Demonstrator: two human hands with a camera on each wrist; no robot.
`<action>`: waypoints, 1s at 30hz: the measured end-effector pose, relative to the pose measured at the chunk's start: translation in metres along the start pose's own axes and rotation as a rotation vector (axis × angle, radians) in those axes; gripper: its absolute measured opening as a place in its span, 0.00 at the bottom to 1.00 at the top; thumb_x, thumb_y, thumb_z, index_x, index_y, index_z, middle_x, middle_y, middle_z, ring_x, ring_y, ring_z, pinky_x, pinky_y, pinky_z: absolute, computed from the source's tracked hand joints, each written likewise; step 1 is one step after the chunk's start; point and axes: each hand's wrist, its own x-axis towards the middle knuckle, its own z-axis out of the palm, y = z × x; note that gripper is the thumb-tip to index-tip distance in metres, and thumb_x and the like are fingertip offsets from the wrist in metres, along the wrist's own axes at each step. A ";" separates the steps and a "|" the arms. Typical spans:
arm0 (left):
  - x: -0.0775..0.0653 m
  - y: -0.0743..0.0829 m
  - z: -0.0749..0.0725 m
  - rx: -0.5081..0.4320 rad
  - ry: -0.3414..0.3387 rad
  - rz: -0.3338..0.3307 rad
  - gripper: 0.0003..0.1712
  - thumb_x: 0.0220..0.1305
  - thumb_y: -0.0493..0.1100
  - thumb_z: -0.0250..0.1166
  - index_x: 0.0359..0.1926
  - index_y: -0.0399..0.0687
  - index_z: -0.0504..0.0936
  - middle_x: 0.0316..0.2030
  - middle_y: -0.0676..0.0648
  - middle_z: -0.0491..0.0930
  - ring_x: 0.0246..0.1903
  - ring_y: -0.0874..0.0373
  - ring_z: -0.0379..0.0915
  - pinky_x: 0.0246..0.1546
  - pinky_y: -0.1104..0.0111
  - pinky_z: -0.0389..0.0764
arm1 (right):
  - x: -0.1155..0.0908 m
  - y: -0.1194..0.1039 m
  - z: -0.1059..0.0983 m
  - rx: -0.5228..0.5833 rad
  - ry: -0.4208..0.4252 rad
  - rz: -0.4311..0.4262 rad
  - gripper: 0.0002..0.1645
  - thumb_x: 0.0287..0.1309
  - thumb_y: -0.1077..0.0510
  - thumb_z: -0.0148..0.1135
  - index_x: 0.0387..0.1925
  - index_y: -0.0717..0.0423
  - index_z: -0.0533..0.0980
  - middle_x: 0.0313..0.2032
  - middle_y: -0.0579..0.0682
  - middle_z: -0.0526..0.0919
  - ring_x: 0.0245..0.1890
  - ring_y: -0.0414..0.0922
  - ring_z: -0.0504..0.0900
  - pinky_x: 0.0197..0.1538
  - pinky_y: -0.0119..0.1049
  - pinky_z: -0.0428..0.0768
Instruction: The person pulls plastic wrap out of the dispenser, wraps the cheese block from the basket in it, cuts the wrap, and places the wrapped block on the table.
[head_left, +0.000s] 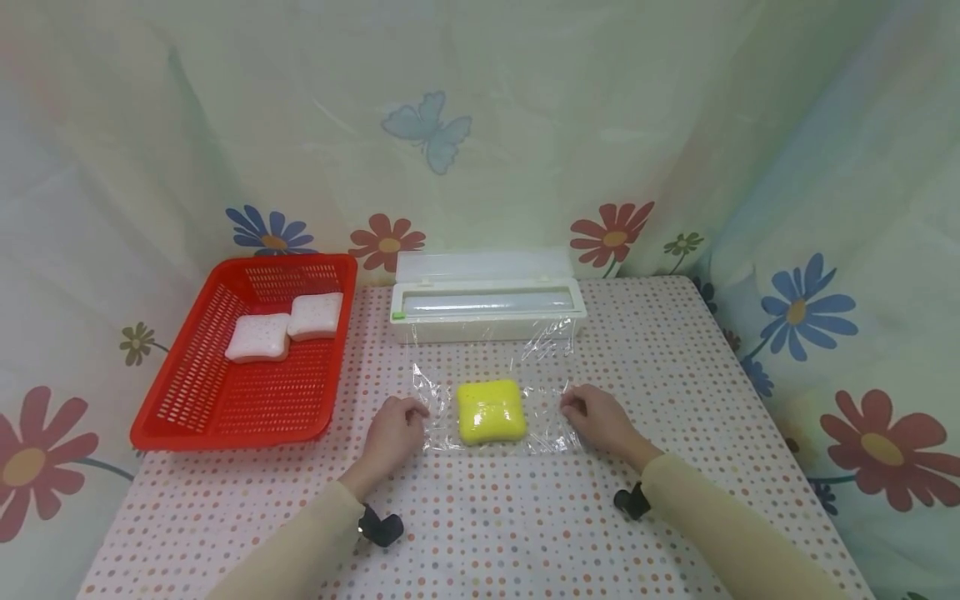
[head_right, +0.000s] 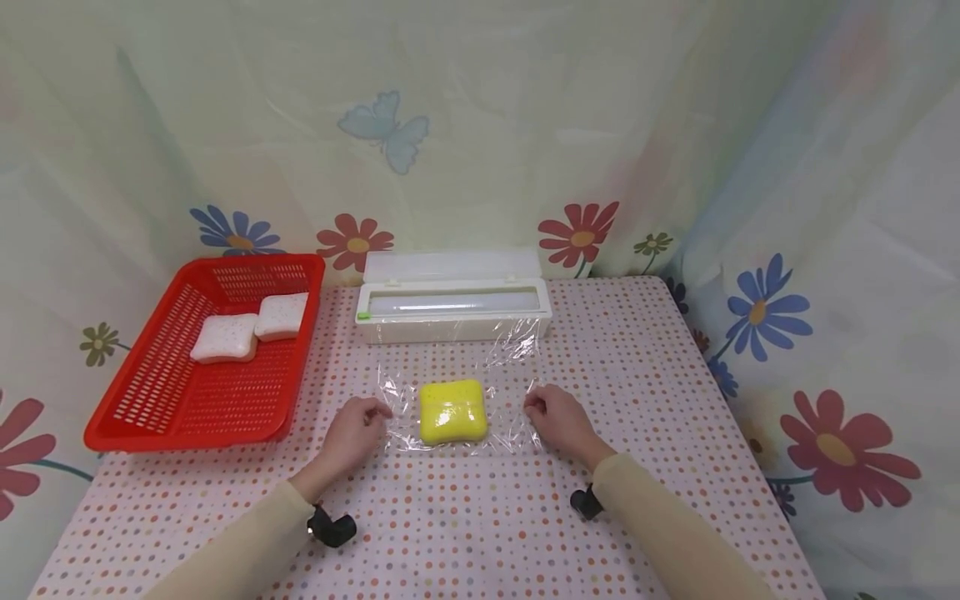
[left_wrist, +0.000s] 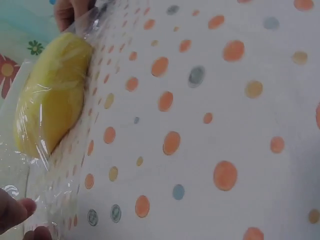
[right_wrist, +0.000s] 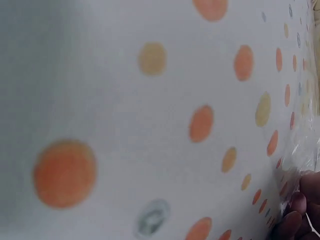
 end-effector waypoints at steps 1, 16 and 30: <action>0.000 0.000 -0.001 -0.026 0.011 -0.015 0.11 0.66 0.37 0.59 0.45 0.47 0.85 0.40 0.45 0.75 0.36 0.55 0.70 0.35 0.66 0.73 | 0.000 0.000 0.000 0.004 0.000 0.002 0.10 0.67 0.61 0.61 0.47 0.60 0.80 0.43 0.55 0.84 0.45 0.49 0.81 0.54 0.50 0.83; -0.009 0.019 0.008 0.201 -0.071 0.645 0.41 0.52 0.47 0.80 0.67 0.46 0.77 0.69 0.46 0.74 0.69 0.49 0.71 0.69 0.58 0.74 | -0.019 -0.027 0.000 -0.259 0.237 -0.662 0.26 0.61 0.56 0.70 0.60 0.57 0.78 0.57 0.55 0.83 0.57 0.53 0.83 0.60 0.49 0.83; 0.001 0.009 0.013 0.250 -0.061 0.771 0.34 0.55 0.43 0.77 0.64 0.48 0.80 0.68 0.48 0.76 0.68 0.51 0.72 0.70 0.60 0.73 | -0.013 -0.026 0.017 -0.389 0.149 -0.890 0.39 0.56 0.50 0.75 0.67 0.57 0.74 0.68 0.54 0.76 0.67 0.51 0.78 0.67 0.44 0.78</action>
